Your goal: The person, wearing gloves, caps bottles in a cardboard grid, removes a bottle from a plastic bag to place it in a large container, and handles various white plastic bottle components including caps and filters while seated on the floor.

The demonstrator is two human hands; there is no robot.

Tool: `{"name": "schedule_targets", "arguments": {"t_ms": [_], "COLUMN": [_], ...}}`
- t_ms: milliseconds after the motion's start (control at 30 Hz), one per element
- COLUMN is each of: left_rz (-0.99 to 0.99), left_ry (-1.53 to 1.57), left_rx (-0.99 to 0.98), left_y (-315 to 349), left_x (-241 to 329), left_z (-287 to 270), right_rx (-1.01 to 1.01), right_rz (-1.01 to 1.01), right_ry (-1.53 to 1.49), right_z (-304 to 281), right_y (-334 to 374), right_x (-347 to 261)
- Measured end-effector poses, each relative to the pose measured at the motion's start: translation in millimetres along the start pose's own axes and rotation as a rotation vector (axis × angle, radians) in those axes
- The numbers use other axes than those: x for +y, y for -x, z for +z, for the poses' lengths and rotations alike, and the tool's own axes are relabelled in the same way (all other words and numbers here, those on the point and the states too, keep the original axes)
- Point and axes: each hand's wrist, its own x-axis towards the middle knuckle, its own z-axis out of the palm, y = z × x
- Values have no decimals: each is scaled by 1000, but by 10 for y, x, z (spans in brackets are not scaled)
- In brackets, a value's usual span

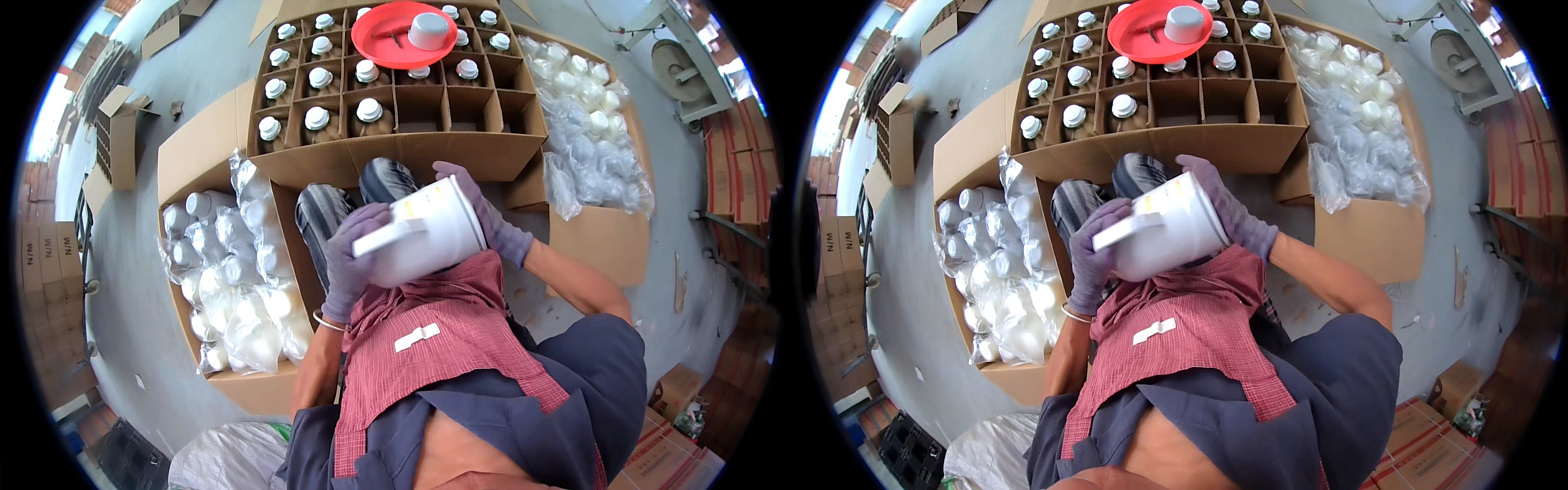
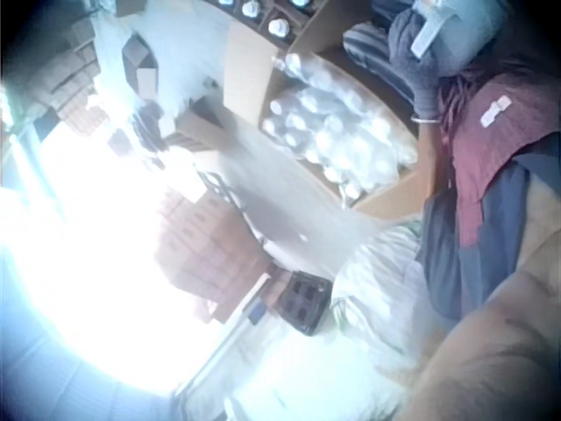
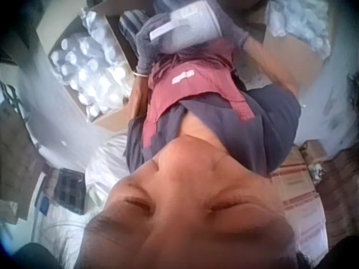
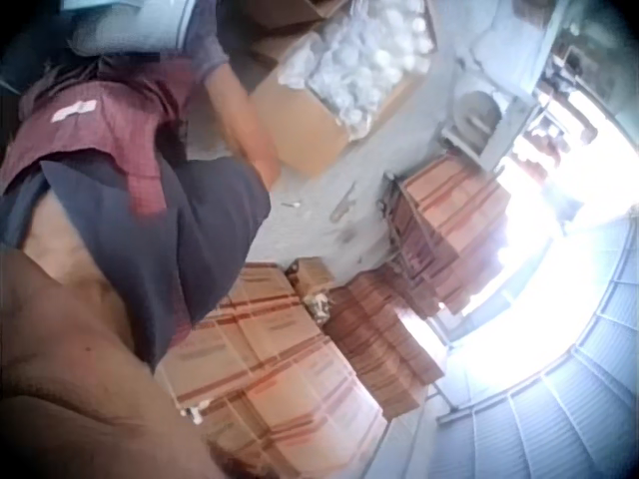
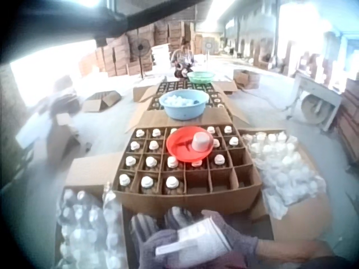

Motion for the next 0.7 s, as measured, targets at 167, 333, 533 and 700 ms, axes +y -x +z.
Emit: {"name": "schedule_targets", "arguments": {"t_ms": [167, 333, 533, 700], "left_rz": [-194, -341, 259, -247], "left_ry": [239, 244, -174, 54], "left_rx": [-11, 25, 17, -244], "left_y": [-126, -142, -323, -156], "left_x": [29, 75, 243, -39], "left_z": [-81, -109, -53, -266], "right_rx": [-138, -301, -238, -279], "right_rz": [-66, -615, 102, -760], "right_ry": [91, 486, -199, 820], "right_z": [-353, -247, -210, -184], "right_y": [-73, -50, -40, -135], "right_x": [-77, -418, -385, -721]}}
